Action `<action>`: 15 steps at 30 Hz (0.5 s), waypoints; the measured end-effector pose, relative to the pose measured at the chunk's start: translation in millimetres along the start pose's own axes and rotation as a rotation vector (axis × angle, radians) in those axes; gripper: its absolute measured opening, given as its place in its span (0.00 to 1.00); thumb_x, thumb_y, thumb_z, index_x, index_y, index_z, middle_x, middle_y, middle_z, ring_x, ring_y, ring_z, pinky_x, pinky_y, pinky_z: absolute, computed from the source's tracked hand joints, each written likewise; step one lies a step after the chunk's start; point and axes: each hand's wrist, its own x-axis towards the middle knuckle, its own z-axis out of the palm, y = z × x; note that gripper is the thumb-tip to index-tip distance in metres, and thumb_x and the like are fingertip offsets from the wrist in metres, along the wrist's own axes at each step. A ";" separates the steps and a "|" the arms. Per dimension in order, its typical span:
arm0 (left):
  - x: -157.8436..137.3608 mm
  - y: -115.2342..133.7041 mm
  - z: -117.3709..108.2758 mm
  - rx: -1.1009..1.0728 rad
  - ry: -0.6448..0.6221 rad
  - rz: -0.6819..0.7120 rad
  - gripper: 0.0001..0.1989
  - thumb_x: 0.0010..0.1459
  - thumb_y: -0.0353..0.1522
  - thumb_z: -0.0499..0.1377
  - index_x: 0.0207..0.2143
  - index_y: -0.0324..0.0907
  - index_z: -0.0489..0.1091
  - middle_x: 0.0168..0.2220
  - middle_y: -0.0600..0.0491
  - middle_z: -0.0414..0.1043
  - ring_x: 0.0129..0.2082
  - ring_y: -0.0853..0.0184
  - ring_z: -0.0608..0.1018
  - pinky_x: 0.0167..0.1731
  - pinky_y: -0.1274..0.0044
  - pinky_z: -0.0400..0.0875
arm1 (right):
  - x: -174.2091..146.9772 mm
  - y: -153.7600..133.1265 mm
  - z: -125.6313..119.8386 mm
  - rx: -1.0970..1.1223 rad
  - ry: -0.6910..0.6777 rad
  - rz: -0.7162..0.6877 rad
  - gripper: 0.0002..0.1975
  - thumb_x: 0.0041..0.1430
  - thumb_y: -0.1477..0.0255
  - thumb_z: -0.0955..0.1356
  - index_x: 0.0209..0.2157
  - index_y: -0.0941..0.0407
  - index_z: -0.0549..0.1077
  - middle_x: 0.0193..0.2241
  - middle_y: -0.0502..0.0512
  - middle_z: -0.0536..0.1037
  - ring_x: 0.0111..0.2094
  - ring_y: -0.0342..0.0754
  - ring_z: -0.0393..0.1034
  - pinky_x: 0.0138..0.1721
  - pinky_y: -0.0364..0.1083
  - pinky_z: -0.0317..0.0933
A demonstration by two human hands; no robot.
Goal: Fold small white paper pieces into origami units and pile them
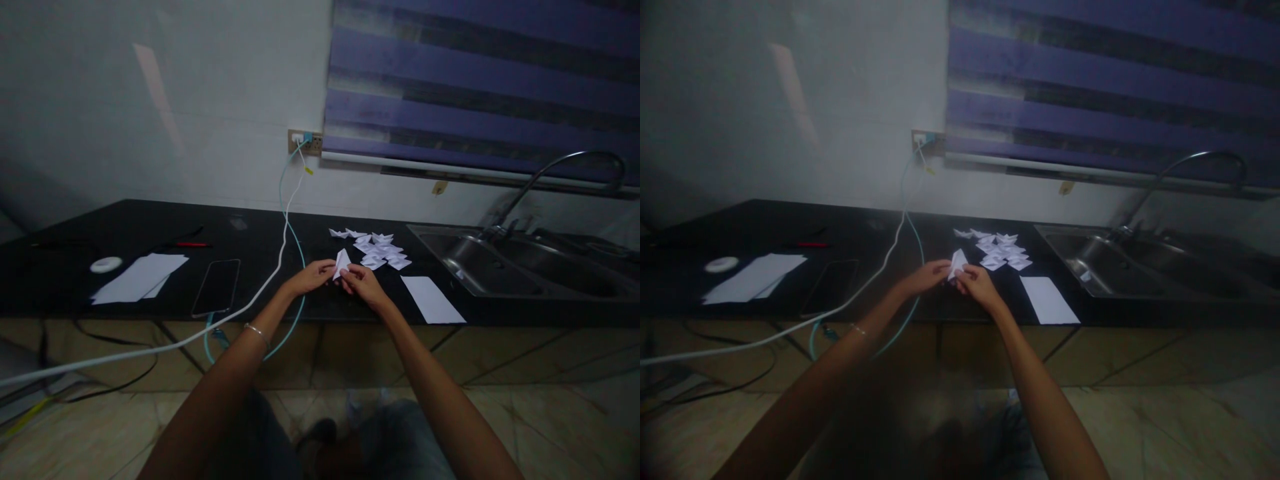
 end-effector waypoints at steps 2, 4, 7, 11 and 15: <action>0.5 -0.7 0.9 -0.046 -0.020 0.007 0.20 0.60 0.42 0.53 0.47 0.37 0.68 0.38 0.48 0.73 0.34 0.69 0.75 0.33 0.78 0.67 | 0.6 1.1 0.0 -0.011 0.006 0.012 0.17 0.55 0.57 0.67 0.27 0.57 0.71 0.17 0.47 0.67 0.17 0.39 0.58 0.18 0.40 0.49; 1.3 -2.6 1.1 -0.064 -0.007 0.002 0.21 0.60 0.43 0.54 0.48 0.37 0.67 0.37 0.48 0.73 0.33 0.69 0.75 0.33 0.78 0.67 | 1.1 2.2 0.7 -0.010 0.023 0.031 0.16 0.54 0.56 0.68 0.30 0.56 0.72 0.16 0.46 0.67 0.16 0.39 0.57 0.17 0.40 0.48; 2.2 -4.7 0.1 -0.013 0.056 -0.014 0.22 0.59 0.43 0.55 0.47 0.35 0.69 0.32 0.49 0.73 0.29 0.71 0.73 0.30 0.79 0.66 | 1.5 2.8 1.7 0.006 0.089 0.038 0.17 0.51 0.56 0.69 0.34 0.55 0.71 0.16 0.44 0.65 0.16 0.39 0.56 0.17 0.40 0.49; 2.1 -1.6 -0.9 0.061 0.110 -0.056 0.22 0.58 0.44 0.56 0.43 0.34 0.73 0.32 0.49 0.75 0.28 0.70 0.73 0.30 0.79 0.66 | 1.3 0.5 0.7 -0.066 0.271 -0.041 0.15 0.50 0.57 0.70 0.29 0.55 0.67 0.18 0.45 0.64 0.19 0.40 0.57 0.21 0.40 0.54; 2.0 2.7 -1.0 0.046 0.141 -0.050 0.22 0.55 0.43 0.58 0.43 0.34 0.74 0.40 0.46 0.76 0.39 0.64 0.75 0.41 0.74 0.67 | -0.4 -4.3 -0.7 -0.168 0.495 -0.165 0.17 0.48 0.61 0.72 0.38 0.54 0.69 0.35 0.53 0.72 0.34 0.46 0.66 0.31 0.42 0.62</action>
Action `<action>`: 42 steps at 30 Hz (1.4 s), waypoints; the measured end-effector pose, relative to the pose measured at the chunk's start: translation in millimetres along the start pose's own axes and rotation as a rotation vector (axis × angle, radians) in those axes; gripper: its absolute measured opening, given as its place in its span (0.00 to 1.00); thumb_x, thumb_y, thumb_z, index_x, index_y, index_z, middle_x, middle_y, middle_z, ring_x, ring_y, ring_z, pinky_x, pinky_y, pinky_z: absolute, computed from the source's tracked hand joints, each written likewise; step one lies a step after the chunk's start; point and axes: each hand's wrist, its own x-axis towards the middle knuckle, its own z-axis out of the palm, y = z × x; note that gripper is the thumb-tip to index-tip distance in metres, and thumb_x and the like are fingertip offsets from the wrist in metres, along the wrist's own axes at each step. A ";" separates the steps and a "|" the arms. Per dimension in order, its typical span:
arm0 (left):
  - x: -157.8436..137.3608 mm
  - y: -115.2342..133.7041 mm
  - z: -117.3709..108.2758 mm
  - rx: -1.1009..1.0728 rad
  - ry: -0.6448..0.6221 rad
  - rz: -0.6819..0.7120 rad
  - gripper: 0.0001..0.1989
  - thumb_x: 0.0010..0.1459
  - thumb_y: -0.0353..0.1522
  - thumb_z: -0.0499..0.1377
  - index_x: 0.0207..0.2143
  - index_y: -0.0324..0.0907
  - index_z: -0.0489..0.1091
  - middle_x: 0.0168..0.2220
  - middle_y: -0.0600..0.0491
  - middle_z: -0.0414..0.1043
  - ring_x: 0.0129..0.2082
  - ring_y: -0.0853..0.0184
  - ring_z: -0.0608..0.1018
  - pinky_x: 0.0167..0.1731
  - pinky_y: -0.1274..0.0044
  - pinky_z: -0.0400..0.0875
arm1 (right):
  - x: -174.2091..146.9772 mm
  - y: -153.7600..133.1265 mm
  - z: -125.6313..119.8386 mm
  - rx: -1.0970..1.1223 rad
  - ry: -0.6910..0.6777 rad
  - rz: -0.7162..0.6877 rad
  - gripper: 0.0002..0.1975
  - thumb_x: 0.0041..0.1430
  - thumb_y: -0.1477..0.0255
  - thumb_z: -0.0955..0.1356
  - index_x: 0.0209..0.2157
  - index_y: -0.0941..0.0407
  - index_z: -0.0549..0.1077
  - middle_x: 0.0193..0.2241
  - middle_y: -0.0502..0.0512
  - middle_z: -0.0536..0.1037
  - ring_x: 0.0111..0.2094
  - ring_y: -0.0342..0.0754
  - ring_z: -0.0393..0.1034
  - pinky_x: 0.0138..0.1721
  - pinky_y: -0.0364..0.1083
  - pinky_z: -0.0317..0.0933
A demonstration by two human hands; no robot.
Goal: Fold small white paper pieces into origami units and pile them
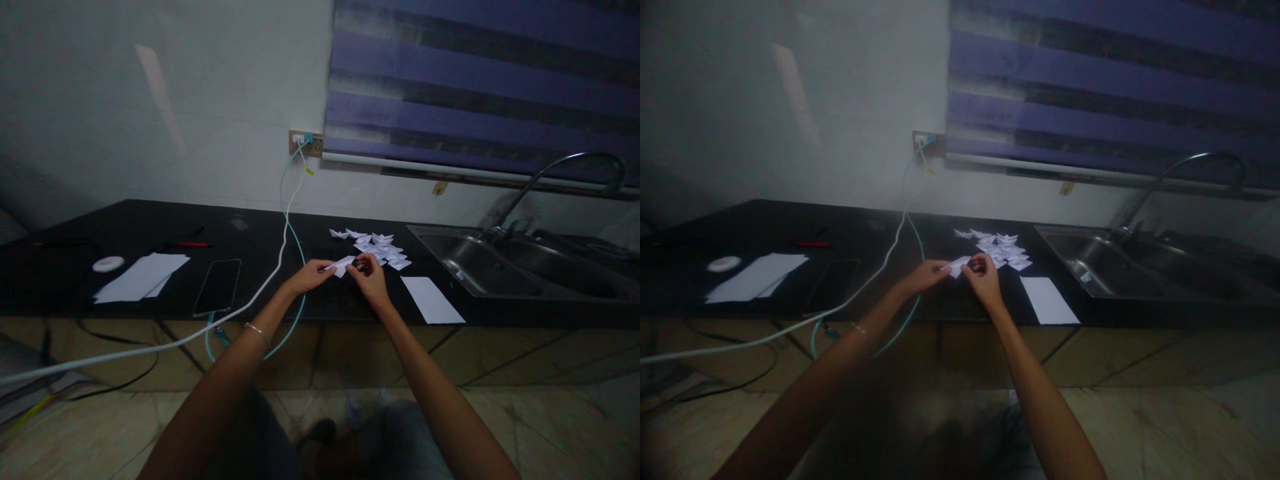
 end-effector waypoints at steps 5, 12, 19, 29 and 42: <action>-0.2 -1.1 -1.8 0.007 0.009 0.002 0.21 0.55 0.43 0.59 0.41 0.34 0.75 0.38 0.46 0.77 0.38 0.64 0.75 0.40 0.75 0.67 | -1.7 -3.9 -0.2 -0.008 -0.140 -0.047 0.22 0.49 0.62 0.71 0.47 0.52 0.71 0.47 0.56 0.71 0.45 0.51 0.66 0.39 0.45 0.64; -2.2 -3.3 -2.4 0.054 0.007 -0.027 0.21 0.57 0.45 0.55 0.33 0.34 0.73 0.23 0.54 0.68 0.24 0.72 0.67 0.25 0.81 0.59 | -1.2 -3.4 0.7 -0.029 -0.212 -0.009 0.16 0.50 0.61 0.70 0.39 0.54 0.76 0.35 0.54 0.77 0.34 0.49 0.68 0.36 0.47 0.63; -1.3 -7.8 -0.8 0.072 0.009 -0.004 0.21 0.57 0.45 0.55 0.33 0.35 0.73 0.24 0.54 0.68 0.24 0.73 0.67 0.25 0.81 0.59 | -1.1 -2.3 -0.4 -0.013 -0.198 0.033 0.16 0.50 0.60 0.70 0.39 0.54 0.76 0.31 0.53 0.76 0.26 0.46 0.65 0.27 0.45 0.60; -2.4 -2.7 3.1 0.106 0.024 0.038 0.19 0.57 0.43 0.55 0.35 0.35 0.74 0.31 0.50 0.73 0.31 0.68 0.72 0.32 0.78 0.65 | 0.6 0.6 -1.4 -0.025 -0.152 0.051 0.15 0.49 0.59 0.70 0.35 0.55 0.77 0.26 0.52 0.75 0.22 0.44 0.62 0.24 0.44 0.57; -6.2 4.6 3.6 0.152 -0.014 -0.010 0.26 0.61 0.49 0.46 0.25 0.37 0.69 0.20 0.56 0.63 0.21 0.72 0.64 0.23 0.80 0.58 | 1.9 2.8 -2.9 0.005 -0.145 0.036 0.14 0.49 0.60 0.71 0.33 0.55 0.76 0.27 0.51 0.75 0.23 0.44 0.62 0.25 0.43 0.56</action>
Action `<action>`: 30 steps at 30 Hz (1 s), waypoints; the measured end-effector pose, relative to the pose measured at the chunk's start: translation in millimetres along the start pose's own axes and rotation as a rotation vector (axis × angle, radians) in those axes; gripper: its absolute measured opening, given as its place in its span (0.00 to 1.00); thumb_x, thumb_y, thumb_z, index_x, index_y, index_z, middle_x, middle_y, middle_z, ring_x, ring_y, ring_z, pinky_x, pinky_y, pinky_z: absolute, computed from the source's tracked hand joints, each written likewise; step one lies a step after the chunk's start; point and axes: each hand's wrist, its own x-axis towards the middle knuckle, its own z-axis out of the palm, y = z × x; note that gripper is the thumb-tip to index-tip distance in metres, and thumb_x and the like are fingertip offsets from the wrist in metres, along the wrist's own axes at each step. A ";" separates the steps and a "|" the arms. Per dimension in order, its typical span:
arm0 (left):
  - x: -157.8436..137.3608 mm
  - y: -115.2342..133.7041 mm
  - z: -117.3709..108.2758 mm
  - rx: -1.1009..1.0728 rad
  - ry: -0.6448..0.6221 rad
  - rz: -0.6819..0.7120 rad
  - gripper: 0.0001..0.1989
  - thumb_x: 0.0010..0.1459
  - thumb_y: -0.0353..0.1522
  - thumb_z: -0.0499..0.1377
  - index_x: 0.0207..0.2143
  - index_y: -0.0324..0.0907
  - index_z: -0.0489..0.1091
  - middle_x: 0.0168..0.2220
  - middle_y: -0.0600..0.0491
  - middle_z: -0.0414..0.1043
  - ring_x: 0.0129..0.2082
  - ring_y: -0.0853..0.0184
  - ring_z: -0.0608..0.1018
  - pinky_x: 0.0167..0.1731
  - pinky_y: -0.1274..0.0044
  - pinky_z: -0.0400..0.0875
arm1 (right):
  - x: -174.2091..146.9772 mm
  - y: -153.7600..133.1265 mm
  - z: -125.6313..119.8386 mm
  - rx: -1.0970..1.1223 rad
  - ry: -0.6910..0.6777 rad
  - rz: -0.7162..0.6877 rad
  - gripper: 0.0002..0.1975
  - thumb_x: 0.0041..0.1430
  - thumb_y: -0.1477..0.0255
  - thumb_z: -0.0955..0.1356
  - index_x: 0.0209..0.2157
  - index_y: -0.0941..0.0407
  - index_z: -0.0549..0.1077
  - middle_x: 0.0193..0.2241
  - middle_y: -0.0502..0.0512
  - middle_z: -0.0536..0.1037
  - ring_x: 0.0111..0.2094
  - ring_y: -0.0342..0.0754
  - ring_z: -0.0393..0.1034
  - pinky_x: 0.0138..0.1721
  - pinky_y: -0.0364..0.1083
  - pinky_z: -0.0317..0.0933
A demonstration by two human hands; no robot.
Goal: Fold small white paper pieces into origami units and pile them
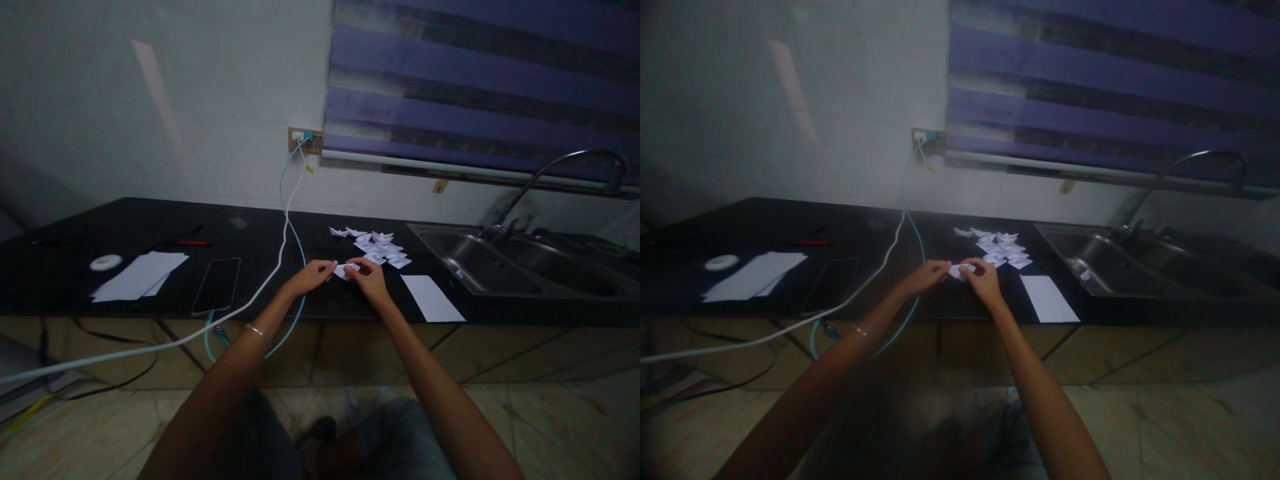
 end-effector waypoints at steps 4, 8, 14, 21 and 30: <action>1.1 -1.6 2.4 -0.012 -0.003 -0.052 0.29 0.61 0.52 0.42 0.24 0.38 0.66 0.20 0.56 0.60 0.20 0.72 0.62 0.24 0.79 0.57 | -0.6 0.0 -0.8 -0.010 0.025 -0.004 0.15 0.49 0.59 0.71 0.34 0.55 0.76 0.26 0.51 0.74 0.23 0.43 0.60 0.24 0.43 0.55; 4.1 -6.5 6.8 -0.096 -0.010 -0.056 0.28 0.59 0.53 0.45 0.29 0.38 0.67 0.24 0.55 0.63 0.25 0.71 0.65 0.29 0.79 0.62 | -1.0 2.6 -1.2 0.002 0.018 0.011 0.16 0.49 0.59 0.71 0.35 0.55 0.77 0.23 0.49 0.71 0.21 0.42 0.58 0.23 0.43 0.53; 3.4 -9.6 6.2 0.010 -0.023 -0.046 0.27 0.61 0.51 0.44 0.31 0.38 0.67 0.26 0.55 0.63 0.27 0.70 0.65 0.30 0.78 0.62 | -1.1 6.6 -1.2 0.000 0.022 0.036 0.18 0.48 0.58 0.71 0.37 0.55 0.78 0.21 0.49 0.70 0.21 0.42 0.58 0.22 0.42 0.52; 2.8 -6.8 4.6 -0.125 -0.101 -0.045 0.24 0.63 0.48 0.43 0.39 0.37 0.66 0.35 0.52 0.66 0.33 0.70 0.66 0.39 0.77 0.63 | 0.4 9.3 -1.0 0.058 0.008 0.052 0.21 0.50 0.57 0.70 0.39 0.59 0.78 0.23 0.52 0.74 0.22 0.42 0.60 0.22 0.42 0.53; 2.0 -6.5 4.8 -0.070 -0.100 0.003 0.22 0.63 0.47 0.43 0.33 0.39 0.64 0.29 0.56 0.61 0.30 0.71 0.63 0.34 0.78 0.60 | 0.9 11.4 -0.1 0.112 0.011 0.040 0.20 0.51 0.58 0.69 0.39 0.59 0.78 0.26 0.54 0.76 0.24 0.43 0.63 0.24 0.42 0.56</action>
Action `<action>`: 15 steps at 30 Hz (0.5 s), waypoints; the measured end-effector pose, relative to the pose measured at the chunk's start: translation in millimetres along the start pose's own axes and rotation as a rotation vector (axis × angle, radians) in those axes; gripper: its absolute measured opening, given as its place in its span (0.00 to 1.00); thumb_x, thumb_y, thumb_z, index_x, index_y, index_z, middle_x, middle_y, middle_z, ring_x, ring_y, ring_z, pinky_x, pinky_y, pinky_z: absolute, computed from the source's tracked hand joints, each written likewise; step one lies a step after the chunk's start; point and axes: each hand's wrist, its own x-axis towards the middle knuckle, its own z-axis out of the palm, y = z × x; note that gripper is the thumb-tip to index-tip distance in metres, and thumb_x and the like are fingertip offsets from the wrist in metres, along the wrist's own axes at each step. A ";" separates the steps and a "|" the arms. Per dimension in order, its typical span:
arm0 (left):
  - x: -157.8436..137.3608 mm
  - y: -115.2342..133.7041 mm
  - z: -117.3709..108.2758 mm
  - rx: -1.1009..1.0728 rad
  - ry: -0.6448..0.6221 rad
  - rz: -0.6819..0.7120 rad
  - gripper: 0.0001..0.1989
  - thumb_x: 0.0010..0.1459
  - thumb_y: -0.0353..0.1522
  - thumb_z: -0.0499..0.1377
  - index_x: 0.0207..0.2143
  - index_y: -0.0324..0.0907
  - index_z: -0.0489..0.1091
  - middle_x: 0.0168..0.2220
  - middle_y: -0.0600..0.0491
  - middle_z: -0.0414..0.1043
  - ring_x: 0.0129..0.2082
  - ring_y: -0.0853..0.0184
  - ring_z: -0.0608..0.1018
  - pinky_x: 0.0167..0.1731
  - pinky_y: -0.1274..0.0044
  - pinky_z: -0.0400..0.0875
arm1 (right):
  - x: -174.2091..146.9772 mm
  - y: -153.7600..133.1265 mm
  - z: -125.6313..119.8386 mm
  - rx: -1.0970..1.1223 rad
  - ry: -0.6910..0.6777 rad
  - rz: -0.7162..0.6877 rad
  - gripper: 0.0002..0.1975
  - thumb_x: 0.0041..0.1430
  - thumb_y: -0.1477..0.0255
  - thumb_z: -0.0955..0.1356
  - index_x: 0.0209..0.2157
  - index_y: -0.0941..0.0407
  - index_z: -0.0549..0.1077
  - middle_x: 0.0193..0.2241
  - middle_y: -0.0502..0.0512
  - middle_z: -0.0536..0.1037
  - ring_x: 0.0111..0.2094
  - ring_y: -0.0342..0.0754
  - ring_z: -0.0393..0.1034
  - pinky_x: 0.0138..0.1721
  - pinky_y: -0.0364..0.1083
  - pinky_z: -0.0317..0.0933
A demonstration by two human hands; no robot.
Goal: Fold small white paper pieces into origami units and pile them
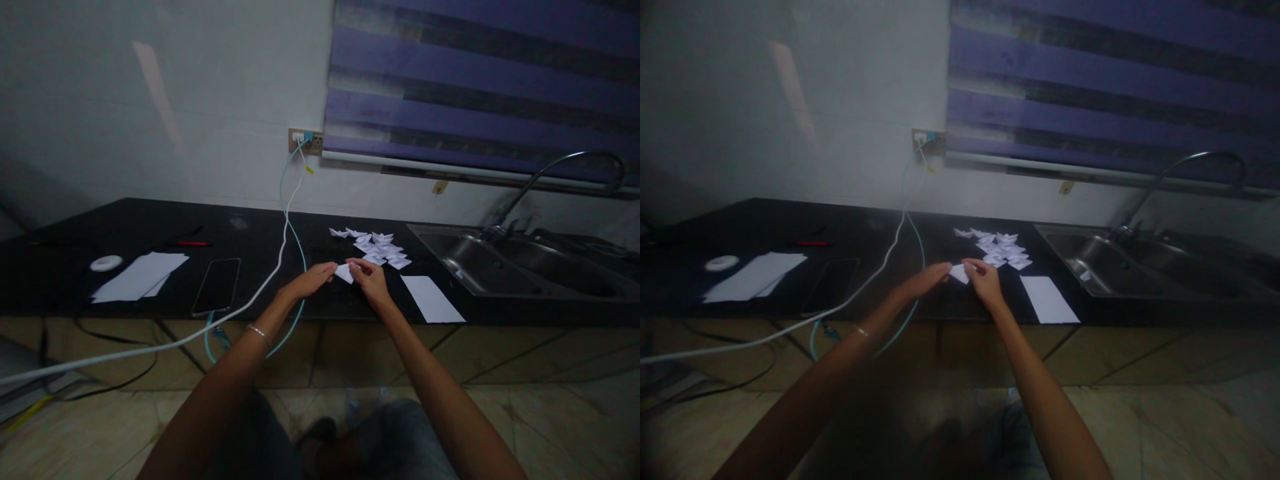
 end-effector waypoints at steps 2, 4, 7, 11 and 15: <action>0.2 -0.2 -0.1 0.056 0.003 -0.011 0.22 0.63 0.47 0.42 0.31 0.39 0.63 0.27 0.56 0.59 0.28 0.71 0.62 0.32 0.78 0.60 | -0.1 0.4 -0.2 -0.003 0.002 0.001 0.20 0.51 0.58 0.69 0.39 0.59 0.78 0.26 0.54 0.76 0.24 0.43 0.63 0.24 0.42 0.56; 0.1 0.6 -0.1 0.085 -0.001 -0.021 0.23 0.63 0.47 0.41 0.31 0.39 0.62 0.27 0.56 0.59 0.27 0.71 0.62 0.31 0.78 0.59 | -0.1 0.4 -0.3 0.003 0.003 0.002 0.19 0.51 0.59 0.70 0.39 0.59 0.78 0.27 0.55 0.77 0.24 0.43 0.64 0.24 0.42 0.57; -1.2 4.7 0.0 0.125 -0.020 -0.008 0.22 0.64 0.46 0.40 0.30 0.39 0.61 0.27 0.57 0.59 0.26 0.71 0.61 0.30 0.78 0.59 | -0.1 -0.3 -0.4 0.009 0.005 0.002 0.18 0.51 0.59 0.70 0.38 0.59 0.78 0.28 0.55 0.77 0.25 0.44 0.66 0.25 0.42 0.58; -3.2 12.1 0.3 0.169 -0.028 0.008 0.21 0.64 0.45 0.41 0.29 0.40 0.60 0.27 0.57 0.59 0.27 0.71 0.62 0.30 0.78 0.59 | 0.0 -0.9 -0.9 -0.005 0.013 0.002 0.18 0.51 0.60 0.70 0.38 0.58 0.79 0.30 0.56 0.78 0.26 0.45 0.67 0.26 0.43 0.59; -3.3 13.7 1.1 0.217 -0.015 0.015 0.20 0.64 0.44 0.41 0.30 0.39 0.62 0.27 0.56 0.61 0.29 0.70 0.64 0.32 0.78 0.60 | 0.0 0.8 -1.9 -0.039 0.012 0.001 0.18 0.51 0.59 0.70 0.38 0.58 0.79 0.31 0.56 0.79 0.27 0.46 0.68 0.27 0.44 0.60</action>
